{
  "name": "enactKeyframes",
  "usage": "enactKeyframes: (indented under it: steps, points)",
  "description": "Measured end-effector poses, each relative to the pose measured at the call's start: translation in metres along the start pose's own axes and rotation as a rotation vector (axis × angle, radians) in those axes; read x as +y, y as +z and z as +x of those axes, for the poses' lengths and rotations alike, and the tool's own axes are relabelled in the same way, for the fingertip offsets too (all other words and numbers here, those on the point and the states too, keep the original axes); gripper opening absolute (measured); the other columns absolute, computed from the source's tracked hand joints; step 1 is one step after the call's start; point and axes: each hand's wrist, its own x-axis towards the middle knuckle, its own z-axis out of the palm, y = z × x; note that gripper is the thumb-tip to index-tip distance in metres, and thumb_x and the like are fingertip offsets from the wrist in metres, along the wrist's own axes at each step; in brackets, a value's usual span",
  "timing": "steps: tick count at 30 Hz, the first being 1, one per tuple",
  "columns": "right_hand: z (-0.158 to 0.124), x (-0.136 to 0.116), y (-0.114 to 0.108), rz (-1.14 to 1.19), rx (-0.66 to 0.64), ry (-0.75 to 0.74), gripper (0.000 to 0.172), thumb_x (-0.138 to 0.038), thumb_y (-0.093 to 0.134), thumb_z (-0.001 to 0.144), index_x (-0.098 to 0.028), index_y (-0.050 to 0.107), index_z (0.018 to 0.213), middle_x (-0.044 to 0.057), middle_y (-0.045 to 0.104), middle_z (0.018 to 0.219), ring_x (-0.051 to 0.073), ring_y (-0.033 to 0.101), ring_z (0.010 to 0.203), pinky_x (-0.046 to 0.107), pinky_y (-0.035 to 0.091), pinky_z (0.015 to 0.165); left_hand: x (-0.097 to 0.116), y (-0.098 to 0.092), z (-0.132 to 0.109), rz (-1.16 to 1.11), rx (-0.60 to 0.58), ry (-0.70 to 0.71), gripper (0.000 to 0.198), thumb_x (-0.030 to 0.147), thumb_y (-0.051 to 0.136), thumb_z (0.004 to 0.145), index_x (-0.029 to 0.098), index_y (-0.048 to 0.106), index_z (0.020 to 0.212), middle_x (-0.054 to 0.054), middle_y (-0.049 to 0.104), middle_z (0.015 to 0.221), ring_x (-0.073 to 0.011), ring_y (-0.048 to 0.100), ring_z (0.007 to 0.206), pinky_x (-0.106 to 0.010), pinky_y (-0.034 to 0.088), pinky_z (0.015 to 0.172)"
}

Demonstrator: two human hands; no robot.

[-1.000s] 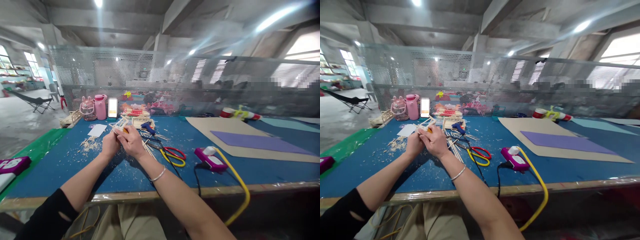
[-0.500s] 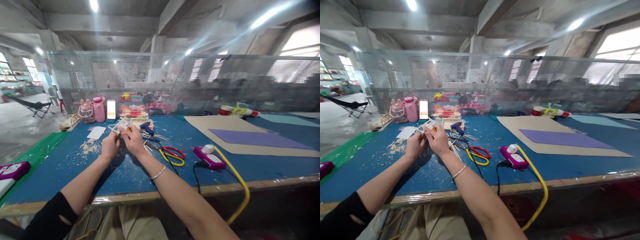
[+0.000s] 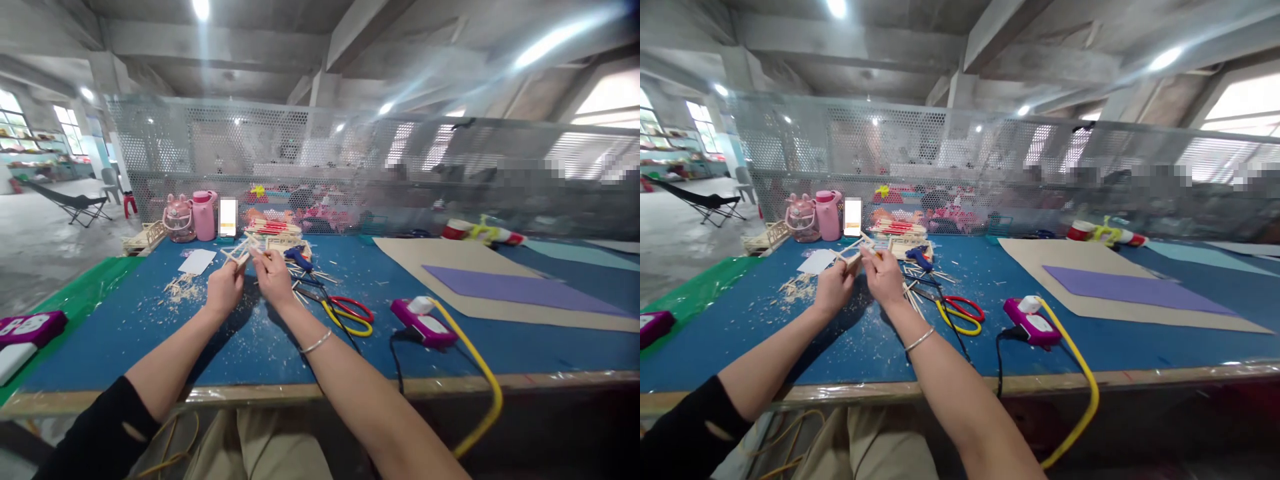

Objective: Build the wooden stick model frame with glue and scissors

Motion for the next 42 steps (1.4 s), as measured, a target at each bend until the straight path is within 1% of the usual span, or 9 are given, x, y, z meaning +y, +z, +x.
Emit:
enactKeyframes:
  steps: [9, 12, 16, 21, 25, 30, 35, 38, 42]
  points:
    - [-0.003, -0.007, -0.001, -0.056, -0.003, -0.044, 0.036, -0.035, 0.037, 0.09, -0.026, 0.06, 0.116, 0.008, 0.051, 0.092, 0.02, 0.05, 0.088, 0.035, 0.045, 0.08, -0.001, 0.001, 0.001, 0.033, -0.03, 0.028, 0.024, 0.028, 0.038, 0.086, 0.016, 0.059, 0.081, -0.009, 0.066, 0.077, -0.0185, 0.06, 0.065, -0.026, 0.035, 0.059]
    - [-0.003, -0.01, -0.001, -0.053, -0.042, -0.11, 0.035, -0.035, 0.039, 0.089, -0.027, 0.059, 0.116, 0.008, 0.052, 0.098, 0.02, 0.049, 0.091, 0.034, 0.044, 0.081, -0.002, 0.001, 0.001, 0.032, -0.029, 0.023, 0.021, 0.025, 0.04, 0.084, 0.016, 0.059, 0.083, -0.009, 0.066, 0.076, -0.0184, 0.061, 0.066, -0.025, 0.035, 0.059]
    - [-0.002, -0.009, -0.002, -0.08, 0.003, -0.041, 0.035, -0.035, 0.037, 0.09, -0.026, 0.06, 0.115, 0.008, 0.051, 0.092, 0.019, 0.049, 0.088, 0.034, 0.044, 0.079, -0.003, 0.001, 0.0, 0.045, -0.006, 0.028, 0.025, 0.027, 0.038, 0.086, 0.016, 0.059, 0.08, -0.01, 0.065, 0.076, -0.0184, 0.061, 0.065, -0.026, 0.035, 0.058]
    - [-0.001, -0.01, -0.001, -0.047, -0.032, -0.095, 0.036, -0.036, 0.038, 0.09, -0.026, 0.059, 0.117, 0.008, 0.052, 0.096, 0.019, 0.049, 0.09, 0.033, 0.043, 0.083, -0.003, 0.002, 0.0, 0.045, -0.011, 0.043, 0.023, 0.027, 0.039, 0.085, 0.015, 0.058, 0.08, -0.01, 0.066, 0.075, -0.0186, 0.06, 0.063, -0.026, 0.035, 0.057]
    - [-0.001, -0.012, 0.0, -0.071, 0.013, -0.046, 0.037, -0.036, 0.036, 0.09, -0.024, 0.06, 0.116, 0.009, 0.051, 0.092, 0.019, 0.049, 0.088, 0.033, 0.044, 0.08, -0.004, 0.002, 0.001, 0.044, -0.001, 0.041, 0.026, 0.028, 0.038, 0.086, 0.015, 0.059, 0.081, -0.011, 0.066, 0.078, -0.0189, 0.061, 0.065, -0.026, 0.035, 0.058]
    - [-0.003, -0.015, 0.001, -0.058, -0.039, -0.139, 0.034, -0.035, 0.041, 0.089, -0.027, 0.061, 0.115, 0.008, 0.052, 0.098, 0.019, 0.048, 0.091, 0.033, 0.043, 0.082, -0.004, 0.002, 0.0, 0.044, -0.023, 0.04, 0.022, 0.025, 0.041, 0.084, 0.014, 0.06, 0.083, -0.01, 0.066, 0.075, -0.0188, 0.061, 0.065, -0.026, 0.035, 0.058]
    - [-0.002, -0.009, 0.002, 0.006, 0.031, -0.016, 0.038, -0.035, 0.035, 0.091, -0.022, 0.061, 0.114, 0.008, 0.052, 0.091, 0.018, 0.05, 0.088, 0.033, 0.045, 0.08, -0.003, 0.002, 0.0, 0.059, -0.024, 0.043, 0.023, 0.026, 0.04, 0.085, 0.014, 0.059, 0.082, -0.011, 0.066, 0.077, -0.0185, 0.061, 0.066, -0.026, 0.035, 0.058]
    - [-0.001, -0.007, 0.002, 0.048, -0.018, -0.062, 0.036, -0.035, 0.037, 0.09, -0.024, 0.06, 0.116, 0.007, 0.051, 0.095, 0.018, 0.05, 0.091, 0.032, 0.044, 0.083, -0.002, 0.002, 0.0, 0.064, -0.021, 0.047, 0.022, 0.026, 0.04, 0.085, 0.015, 0.058, 0.081, -0.01, 0.066, 0.077, -0.0179, 0.061, 0.065, -0.025, 0.035, 0.057]
    - [0.0, -0.008, 0.002, 0.007, 0.019, -0.05, 0.037, -0.035, 0.035, 0.091, -0.024, 0.06, 0.115, 0.008, 0.051, 0.091, 0.018, 0.05, 0.089, 0.033, 0.044, 0.08, -0.003, 0.002, 0.0, 0.068, 0.0, 0.042, 0.025, 0.028, 0.039, 0.086, 0.015, 0.059, 0.081, -0.011, 0.067, 0.078, -0.0187, 0.062, 0.066, -0.026, 0.036, 0.058]
